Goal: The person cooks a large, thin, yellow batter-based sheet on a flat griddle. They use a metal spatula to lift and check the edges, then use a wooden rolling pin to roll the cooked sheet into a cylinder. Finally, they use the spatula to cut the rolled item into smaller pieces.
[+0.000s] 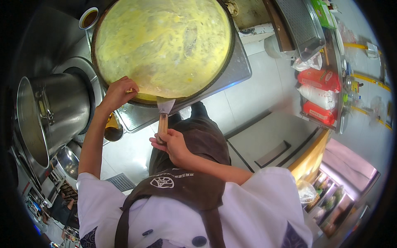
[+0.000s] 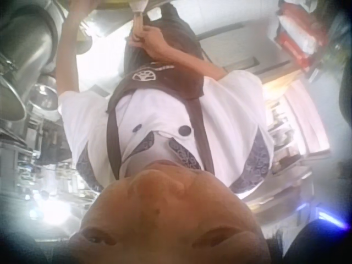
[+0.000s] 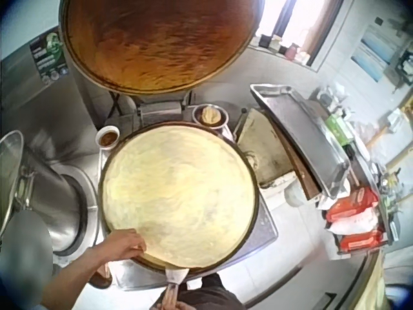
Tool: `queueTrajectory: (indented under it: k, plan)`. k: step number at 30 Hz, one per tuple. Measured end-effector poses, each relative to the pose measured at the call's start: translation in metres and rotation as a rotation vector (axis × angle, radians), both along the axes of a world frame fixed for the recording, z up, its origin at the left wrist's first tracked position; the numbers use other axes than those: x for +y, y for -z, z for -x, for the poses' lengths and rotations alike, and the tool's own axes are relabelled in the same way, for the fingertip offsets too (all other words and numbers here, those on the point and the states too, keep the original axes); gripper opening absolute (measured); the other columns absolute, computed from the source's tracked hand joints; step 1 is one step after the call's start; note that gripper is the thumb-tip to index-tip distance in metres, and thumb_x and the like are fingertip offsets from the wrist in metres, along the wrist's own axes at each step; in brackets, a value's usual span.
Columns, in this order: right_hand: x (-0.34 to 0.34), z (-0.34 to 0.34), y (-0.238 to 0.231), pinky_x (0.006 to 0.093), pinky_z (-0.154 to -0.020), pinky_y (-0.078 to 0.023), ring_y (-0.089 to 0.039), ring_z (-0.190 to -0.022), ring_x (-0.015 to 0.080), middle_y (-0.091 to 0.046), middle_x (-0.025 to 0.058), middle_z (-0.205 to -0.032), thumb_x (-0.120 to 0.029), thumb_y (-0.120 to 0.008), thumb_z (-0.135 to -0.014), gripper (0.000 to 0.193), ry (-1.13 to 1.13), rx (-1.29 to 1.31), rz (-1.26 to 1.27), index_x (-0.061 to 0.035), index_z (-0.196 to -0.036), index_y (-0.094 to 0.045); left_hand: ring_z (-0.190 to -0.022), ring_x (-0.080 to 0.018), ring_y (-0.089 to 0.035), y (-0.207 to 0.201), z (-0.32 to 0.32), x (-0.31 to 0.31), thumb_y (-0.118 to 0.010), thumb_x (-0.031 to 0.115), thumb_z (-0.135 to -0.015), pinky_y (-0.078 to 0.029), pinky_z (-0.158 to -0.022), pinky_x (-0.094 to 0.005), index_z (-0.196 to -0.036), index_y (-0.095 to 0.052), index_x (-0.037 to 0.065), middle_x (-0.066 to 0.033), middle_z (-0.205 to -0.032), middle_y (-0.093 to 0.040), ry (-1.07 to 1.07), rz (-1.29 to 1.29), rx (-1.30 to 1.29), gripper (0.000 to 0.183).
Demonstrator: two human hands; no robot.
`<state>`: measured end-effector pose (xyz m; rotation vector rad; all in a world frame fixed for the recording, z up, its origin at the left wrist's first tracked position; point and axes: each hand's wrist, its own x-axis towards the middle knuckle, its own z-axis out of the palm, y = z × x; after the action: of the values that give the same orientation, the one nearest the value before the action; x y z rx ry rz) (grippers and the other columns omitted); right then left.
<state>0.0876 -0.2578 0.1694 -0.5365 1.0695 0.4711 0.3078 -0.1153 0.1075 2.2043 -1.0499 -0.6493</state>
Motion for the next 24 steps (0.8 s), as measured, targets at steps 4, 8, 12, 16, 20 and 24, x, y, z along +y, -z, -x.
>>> queueTrajectory:
  k: [4, 8, 12, 16, 20, 24]
  plan:
    - [0.021, 0.002, 0.013, 0.0357, -0.092, -0.053, -0.063, -0.101, 0.0259, -0.058, 0.0151, -0.108, -0.011, -0.049, -0.098, 0.018, 0.102, 0.028, 0.085, 0.0035, -0.108, -0.048, -0.081, -0.0237, -0.060, -0.001, 0.003, 0.002, -0.069, 0.004, -0.075, -0.049, -0.068, -0.0342, -0.081, -0.061, 0.008, -0.0052, -0.079, -0.062, 0.002, 0.012, -0.049, 0.011]
    - [0.043, -0.015, 0.025, 0.0350, -0.094, -0.052, -0.062, -0.104, 0.0247, -0.059, 0.0141, -0.107, -0.014, -0.048, -0.099, 0.020, 0.177, -0.019, 0.030, 0.0024, -0.111, -0.046, -0.079, -0.0240, -0.060, -0.005, 0.003, 0.002, -0.070, 0.002, -0.074, -0.049, -0.067, -0.0333, -0.083, -0.063, 0.008, -0.0059, -0.078, -0.061, -0.018, 0.037, -0.078, 0.012]
    - [0.046, -0.021, 0.025, 0.0334, -0.094, -0.052, -0.062, -0.104, 0.0239, -0.060, 0.0144, -0.109, -0.018, -0.048, -0.100, 0.025, 0.122, -0.013, -0.162, 0.0019, -0.114, -0.045, -0.078, -0.0240, -0.060, -0.008, 0.004, 0.000, -0.071, 0.000, -0.074, -0.049, -0.066, -0.0328, -0.084, -0.064, 0.006, -0.0063, -0.079, -0.062, -0.046, 0.055, -0.025, 0.014]
    - [0.056, -0.025, 0.037, 0.0334, -0.094, -0.053, -0.061, -0.105, 0.0252, -0.058, 0.0161, -0.111, -0.015, -0.048, -0.099, 0.024, 0.201, -0.087, -0.270, 0.0037, -0.114, -0.045, -0.077, -0.0236, -0.060, -0.005, 0.002, -0.002, -0.071, -0.001, -0.073, -0.050, -0.064, -0.0322, -0.083, -0.064, 0.005, -0.0068, -0.080, -0.063, -0.023, 0.089, -0.065, 0.014]
    - [0.062, -0.037, 0.043, 0.0357, -0.099, -0.051, -0.059, -0.106, 0.0270, -0.055, 0.0175, -0.114, -0.011, -0.048, -0.099, 0.022, 0.475, -0.103, -0.239, 0.0054, -0.113, -0.043, -0.075, -0.0224, -0.060, -0.004, 0.002, -0.002, -0.070, -0.003, -0.073, -0.049, -0.064, -0.0314, -0.084, -0.064, 0.005, -0.0067, -0.080, -0.063, -0.053, 0.067, -0.081, 0.015]
    - [0.053, -0.044, 0.036, 0.0342, -0.101, -0.051, -0.058, -0.110, 0.0290, -0.054, 0.0198, -0.116, -0.009, -0.043, -0.100, 0.022, 0.594, -0.070, -0.193, 0.0076, -0.115, -0.041, -0.079, -0.0296, -0.063, -0.013, 0.002, -0.001, -0.070, 0.003, -0.075, -0.050, -0.070, -0.0374, -0.088, -0.064, 0.007, -0.0111, -0.085, -0.062, -0.071, 0.026, -0.024, 0.015]
